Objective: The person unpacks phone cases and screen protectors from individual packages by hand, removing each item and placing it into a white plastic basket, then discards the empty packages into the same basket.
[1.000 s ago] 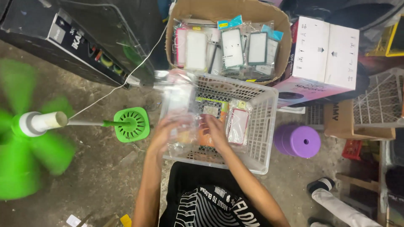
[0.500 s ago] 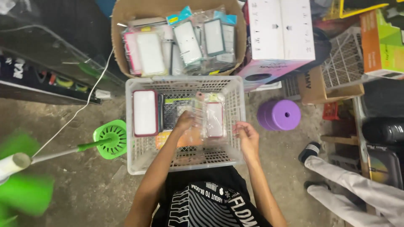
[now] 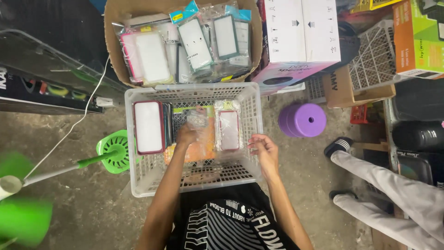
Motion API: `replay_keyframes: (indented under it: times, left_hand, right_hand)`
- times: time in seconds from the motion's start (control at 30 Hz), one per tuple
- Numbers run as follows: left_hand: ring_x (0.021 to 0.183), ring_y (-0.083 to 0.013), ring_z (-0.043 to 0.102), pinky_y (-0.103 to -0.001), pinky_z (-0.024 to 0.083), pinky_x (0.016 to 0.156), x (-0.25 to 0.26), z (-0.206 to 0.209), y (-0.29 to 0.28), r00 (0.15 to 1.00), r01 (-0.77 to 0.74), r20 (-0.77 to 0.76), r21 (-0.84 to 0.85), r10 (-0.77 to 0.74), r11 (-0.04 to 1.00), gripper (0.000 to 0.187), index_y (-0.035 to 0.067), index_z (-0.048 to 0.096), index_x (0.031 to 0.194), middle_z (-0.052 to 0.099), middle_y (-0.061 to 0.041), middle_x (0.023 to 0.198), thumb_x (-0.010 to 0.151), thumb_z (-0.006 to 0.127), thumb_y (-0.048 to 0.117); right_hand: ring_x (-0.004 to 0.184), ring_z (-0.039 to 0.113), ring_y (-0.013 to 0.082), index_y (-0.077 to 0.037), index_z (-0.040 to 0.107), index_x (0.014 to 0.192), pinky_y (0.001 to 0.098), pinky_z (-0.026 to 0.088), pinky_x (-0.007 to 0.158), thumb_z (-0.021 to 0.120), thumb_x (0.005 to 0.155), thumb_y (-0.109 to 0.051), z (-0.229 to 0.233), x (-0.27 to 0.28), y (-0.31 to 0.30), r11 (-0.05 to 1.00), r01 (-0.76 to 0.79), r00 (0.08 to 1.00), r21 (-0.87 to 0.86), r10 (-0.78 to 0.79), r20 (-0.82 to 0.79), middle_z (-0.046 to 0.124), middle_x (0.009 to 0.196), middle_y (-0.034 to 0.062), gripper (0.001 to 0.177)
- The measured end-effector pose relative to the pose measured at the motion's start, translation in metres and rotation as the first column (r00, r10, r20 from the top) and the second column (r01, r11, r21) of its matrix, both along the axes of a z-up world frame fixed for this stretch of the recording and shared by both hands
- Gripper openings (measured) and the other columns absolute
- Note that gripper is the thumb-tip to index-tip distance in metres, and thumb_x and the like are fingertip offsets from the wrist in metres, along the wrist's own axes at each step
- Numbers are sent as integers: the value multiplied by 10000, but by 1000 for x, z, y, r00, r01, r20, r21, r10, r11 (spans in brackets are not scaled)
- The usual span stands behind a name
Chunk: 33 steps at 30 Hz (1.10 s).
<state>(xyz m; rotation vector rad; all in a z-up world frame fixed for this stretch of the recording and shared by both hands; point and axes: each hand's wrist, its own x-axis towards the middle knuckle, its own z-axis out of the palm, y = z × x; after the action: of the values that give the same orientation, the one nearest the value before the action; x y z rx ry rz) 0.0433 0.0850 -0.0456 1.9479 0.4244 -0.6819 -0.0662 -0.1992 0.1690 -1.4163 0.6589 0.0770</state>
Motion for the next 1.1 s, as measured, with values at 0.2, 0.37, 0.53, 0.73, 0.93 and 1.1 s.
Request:
replay_keyframes:
  times: [0.2, 0.37, 0.53, 0.73, 0.93, 1.1]
  left_hand:
    - [957, -263, 721, -382, 577, 860, 5, 103, -42, 977, -122, -211, -405, 37, 906, 476, -3, 590, 1280, 725, -198, 1125, 816, 693, 9]
    - [1101, -187, 688, -346, 550, 958, -12, 67, -82, 967, 6, -208, -567, -150, 823, 529, 15, 532, 1335, 711, -94, 1205, 844, 723, 61]
    - [1074, -173, 699, -326, 568, 885, -26, 9, -102, 962, 82, -138, -676, -235, 732, 446, -41, 601, 1267, 722, -90, 1198, 845, 723, 43]
    - [820, -153, 701, -309, 570, 723, -19, -10, -54, 983, 62, 184, -416, 17, 907, 306, 20, 767, 1054, 782, -48, 959, 766, 663, 13]
    - [847, -246, 742, -364, 574, 773, -14, 66, -13, 974, 179, 112, 149, -196, 973, 314, 145, 820, 1049, 777, -126, 927, 800, 637, 90]
    - [874, -261, 762, -380, 587, 776, -40, 87, -9, 973, 88, 210, 36, -94, 995, 274, 109, 734, 1020, 775, -140, 914, 763, 745, 205]
  right_hand:
    - [822, 702, 173, 14, 668, 1133, 297, 537, 647, 517, 955, 3, 4, -1, -1, 999, -13, 1000, 37, 12, 27, 726, 1006, 111, 233]
    - [820, 701, 177, 21, 669, 1136, 297, 535, 635, 514, 956, 4, 3, -1, -2, 1000, -2, 999, 27, 1, 32, 728, 1005, 112, 238]
    - [836, 718, 192, 11, 671, 1131, 308, 544, 633, 517, 999, -25, -11, -8, 2, 999, 16, 999, 45, -17, 32, 730, 1000, 103, 206]
    - [967, 745, 283, -18, 698, 1162, 400, 593, 825, 615, 915, -52, -53, 20, 30, 750, -311, 942, -584, 326, -83, 768, 1049, 174, 263]
    - [1155, 594, 485, 92, 451, 1312, 476, 512, 969, 811, 836, -276, -120, 88, 67, 355, -699, 714, -621, 407, -570, 579, 1242, 360, 701]
    - [1215, 623, 435, 154, 153, 1520, 422, 527, 1047, 798, 803, -484, -144, 89, 82, 214, -812, 584, -544, 328, -743, 565, 1268, 383, 1157]
